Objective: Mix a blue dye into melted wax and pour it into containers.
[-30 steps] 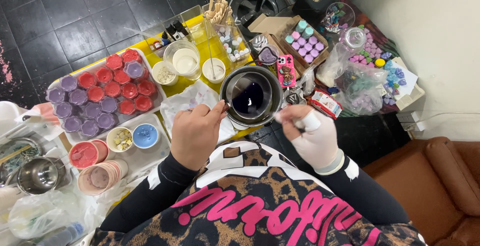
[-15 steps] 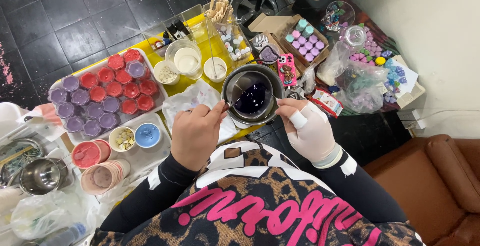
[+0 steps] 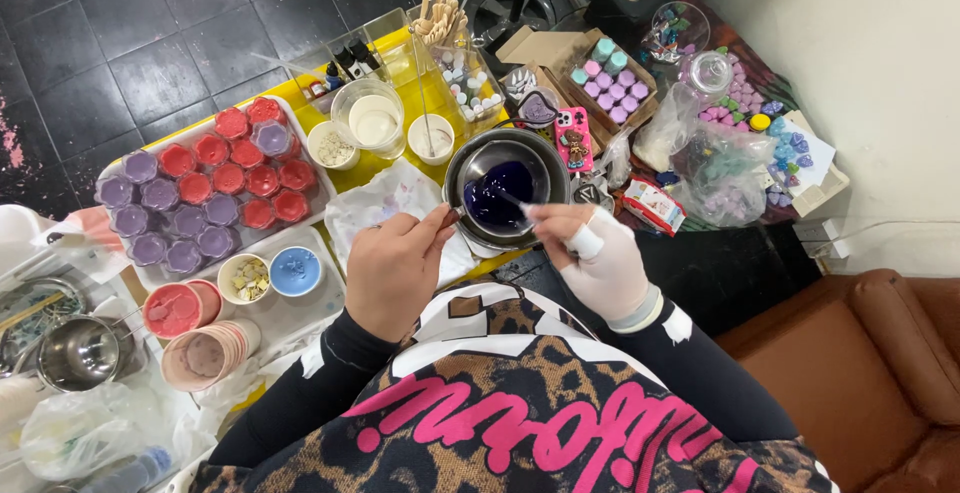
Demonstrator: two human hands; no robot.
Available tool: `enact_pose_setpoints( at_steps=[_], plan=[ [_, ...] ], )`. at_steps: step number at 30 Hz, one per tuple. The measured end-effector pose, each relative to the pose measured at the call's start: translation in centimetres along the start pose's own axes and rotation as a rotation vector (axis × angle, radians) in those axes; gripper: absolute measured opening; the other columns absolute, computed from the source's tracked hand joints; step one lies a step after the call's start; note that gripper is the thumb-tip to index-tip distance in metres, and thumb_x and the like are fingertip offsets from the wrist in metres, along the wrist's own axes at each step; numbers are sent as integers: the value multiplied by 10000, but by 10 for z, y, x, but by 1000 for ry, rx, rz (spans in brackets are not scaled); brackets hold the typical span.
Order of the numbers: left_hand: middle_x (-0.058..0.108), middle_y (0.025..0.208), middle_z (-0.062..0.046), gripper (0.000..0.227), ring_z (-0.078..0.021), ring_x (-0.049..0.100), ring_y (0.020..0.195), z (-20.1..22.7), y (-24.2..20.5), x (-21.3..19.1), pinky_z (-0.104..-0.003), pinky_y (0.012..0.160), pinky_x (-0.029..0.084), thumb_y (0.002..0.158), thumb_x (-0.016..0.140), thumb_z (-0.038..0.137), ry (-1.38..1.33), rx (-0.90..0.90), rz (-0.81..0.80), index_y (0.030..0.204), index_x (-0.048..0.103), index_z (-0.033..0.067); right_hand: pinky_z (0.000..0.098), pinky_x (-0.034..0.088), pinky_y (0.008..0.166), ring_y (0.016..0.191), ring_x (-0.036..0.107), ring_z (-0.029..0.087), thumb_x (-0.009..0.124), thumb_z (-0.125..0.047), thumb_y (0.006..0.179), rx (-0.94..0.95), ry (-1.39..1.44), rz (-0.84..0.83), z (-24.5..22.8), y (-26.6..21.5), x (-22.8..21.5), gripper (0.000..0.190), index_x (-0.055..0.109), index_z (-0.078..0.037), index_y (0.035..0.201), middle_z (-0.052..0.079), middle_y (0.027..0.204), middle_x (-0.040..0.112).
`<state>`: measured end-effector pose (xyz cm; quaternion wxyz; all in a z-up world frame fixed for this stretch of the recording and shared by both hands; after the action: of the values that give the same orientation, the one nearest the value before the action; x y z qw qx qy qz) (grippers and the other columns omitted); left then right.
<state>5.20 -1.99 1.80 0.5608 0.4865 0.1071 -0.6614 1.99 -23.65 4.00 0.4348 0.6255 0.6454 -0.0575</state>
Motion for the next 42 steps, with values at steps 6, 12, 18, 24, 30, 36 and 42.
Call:
enact_pose_setpoints(
  at_steps=[6, 12, 18, 24, 30, 36, 42],
  plan=[
    [587, 718, -93, 211, -304, 595, 652, -5, 0, -3, -417, 592, 448, 936, 737, 178, -154, -72, 12, 1119, 770, 78, 346, 561, 736, 858, 708, 251, 707, 37, 841, 48, -146, 18, 5, -7, -18, 211, 669, -88, 1007, 75, 1047, 717],
    [611, 738, -97, 212, -302, 610, 653, -6, -3, -1, -410, 588, 464, 934, 741, 181, -181, -90, 13, 1118, 771, 78, 360, 573, 774, 889, 713, 256, 720, 18, 840, -56, 25, -125, -10, -5, -2, 219, 648, -64, 1030, 72, 1086, 726],
    [608, 734, -98, 223, -292, 618, 656, -4, -1, -2, -399, 589, 473, 935, 736, 173, -210, -78, 2, 1132, 765, 72, 367, 571, 825, 965, 701, 267, 721, 20, 836, -101, -35, -123, -9, 9, -1, 249, 642, -122, 1024, 71, 1157, 743],
    [609, 722, -100, 214, -296, 613, 646, -9, -2, 0, -402, 582, 468, 924, 744, 171, -187, -82, 10, 1113, 770, 72, 400, 548, 813, 936, 682, 297, 789, -23, 841, -53, -141, -126, -8, 8, -23, 311, 657, -93, 1113, 76, 1071, 714],
    [611, 733, -98, 219, -289, 614, 647, -5, 0, -4, -393, 583, 472, 931, 736, 175, -215, -85, 19, 1124, 767, 76, 373, 573, 869, 996, 710, 256, 727, 19, 847, -77, 217, -298, -10, -3, 4, 313, 636, -103, 1120, 52, 1200, 724],
    [613, 738, -99, 228, -291, 618, 654, -6, -1, -3, -393, 589, 477, 931, 733, 174, -222, -82, 3, 1137, 767, 80, 376, 539, 832, 1000, 668, 250, 768, -26, 785, -190, 2, -277, -18, 20, 7, 302, 700, -132, 1061, 40, 1214, 717],
    [629, 742, -96, 211, -292, 625, 663, -18, -8, 3, -391, 589, 476, 928, 743, 185, -211, -114, 19, 1113, 769, 88, 368, 539, 799, 920, 684, 242, 795, -48, 816, -36, -10, -246, -1, 12, -8, 262, 701, -113, 1052, 33, 1083, 725]
  ],
)
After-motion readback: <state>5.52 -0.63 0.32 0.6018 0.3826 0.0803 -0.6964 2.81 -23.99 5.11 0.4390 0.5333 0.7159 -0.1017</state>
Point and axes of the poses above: each hand's wrist, its own y-axis towards the middle knuckle, its own x-axis out of the palm, z = x × y, the point moved 6 cm from there along y, towards the middle knuckle
